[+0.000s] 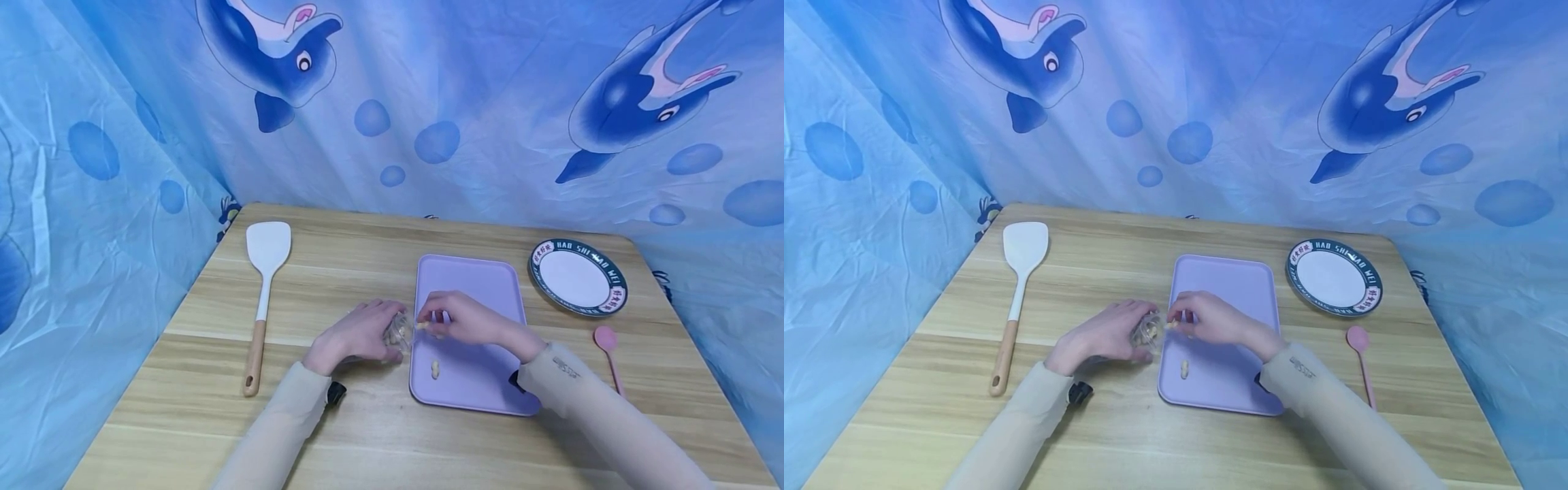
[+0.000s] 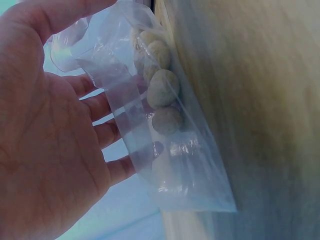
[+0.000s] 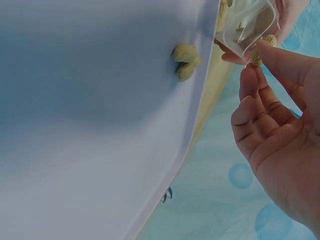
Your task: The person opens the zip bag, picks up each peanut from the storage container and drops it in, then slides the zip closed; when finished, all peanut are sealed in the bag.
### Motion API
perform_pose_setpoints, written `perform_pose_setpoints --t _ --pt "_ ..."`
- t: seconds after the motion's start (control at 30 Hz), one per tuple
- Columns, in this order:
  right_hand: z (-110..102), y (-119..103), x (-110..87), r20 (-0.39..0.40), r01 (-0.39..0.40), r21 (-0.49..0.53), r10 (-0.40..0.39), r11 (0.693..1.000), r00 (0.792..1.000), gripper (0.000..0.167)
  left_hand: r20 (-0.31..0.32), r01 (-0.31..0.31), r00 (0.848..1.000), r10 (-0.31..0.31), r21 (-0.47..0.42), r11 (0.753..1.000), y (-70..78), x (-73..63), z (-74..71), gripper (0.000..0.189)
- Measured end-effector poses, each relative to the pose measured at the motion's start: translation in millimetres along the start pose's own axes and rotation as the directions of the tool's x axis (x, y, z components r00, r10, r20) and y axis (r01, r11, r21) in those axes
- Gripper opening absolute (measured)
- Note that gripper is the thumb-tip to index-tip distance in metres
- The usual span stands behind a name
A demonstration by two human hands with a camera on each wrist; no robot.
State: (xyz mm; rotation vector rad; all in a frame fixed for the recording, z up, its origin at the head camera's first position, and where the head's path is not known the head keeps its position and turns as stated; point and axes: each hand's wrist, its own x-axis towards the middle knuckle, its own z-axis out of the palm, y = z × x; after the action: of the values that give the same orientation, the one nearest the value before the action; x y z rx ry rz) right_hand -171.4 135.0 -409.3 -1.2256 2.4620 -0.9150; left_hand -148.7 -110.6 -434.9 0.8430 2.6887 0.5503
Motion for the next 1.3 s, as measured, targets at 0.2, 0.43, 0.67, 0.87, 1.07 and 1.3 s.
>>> perform_pose_setpoints --t 0.2,0.43,0.67,0.87,1.07,1.3 --pt "2 -7 5.9 0.015 0.010 -0.028 -0.010 1.000 1.000 0.016 -0.004 -0.003 1.000 0.003 -0.001 1.000 0.7 0.7 0.0 0.087" --pt "6 -12 9.5 0.024 0.029 -0.064 -0.027 0.998 0.999 0.016 -0.013 -0.021 1.000 0.020 -0.008 1.000 0.8 -0.5 -0.5 0.086" --pt "10 -14 11.4 0.033 0.042 -0.076 -0.040 0.996 0.999 0.017 -0.006 -0.016 1.000 0.016 -0.007 1.000 1.0 -0.8 -0.4 0.086" --pt "14 -16 12.7 0.041 0.053 -0.079 -0.050 0.995 0.998 0.018 -0.011 -0.029 1.000 0.029 -0.010 1.000 0.8 -0.7 -0.6 0.083" --pt "15 -19 13.5 0.045 0.049 -0.084 -0.045 0.995 0.998 0.019 -0.011 -0.036 0.999 0.036 -0.012 0.999 0.1 -0.2 -0.2 0.081" --pt "15 -20 12.9 0.040 0.055 -0.063 -0.053 0.997 0.998 0.018 -0.014 -0.042 0.999 0.042 -0.012 0.999 0.0 -0.3 -0.1 0.080"
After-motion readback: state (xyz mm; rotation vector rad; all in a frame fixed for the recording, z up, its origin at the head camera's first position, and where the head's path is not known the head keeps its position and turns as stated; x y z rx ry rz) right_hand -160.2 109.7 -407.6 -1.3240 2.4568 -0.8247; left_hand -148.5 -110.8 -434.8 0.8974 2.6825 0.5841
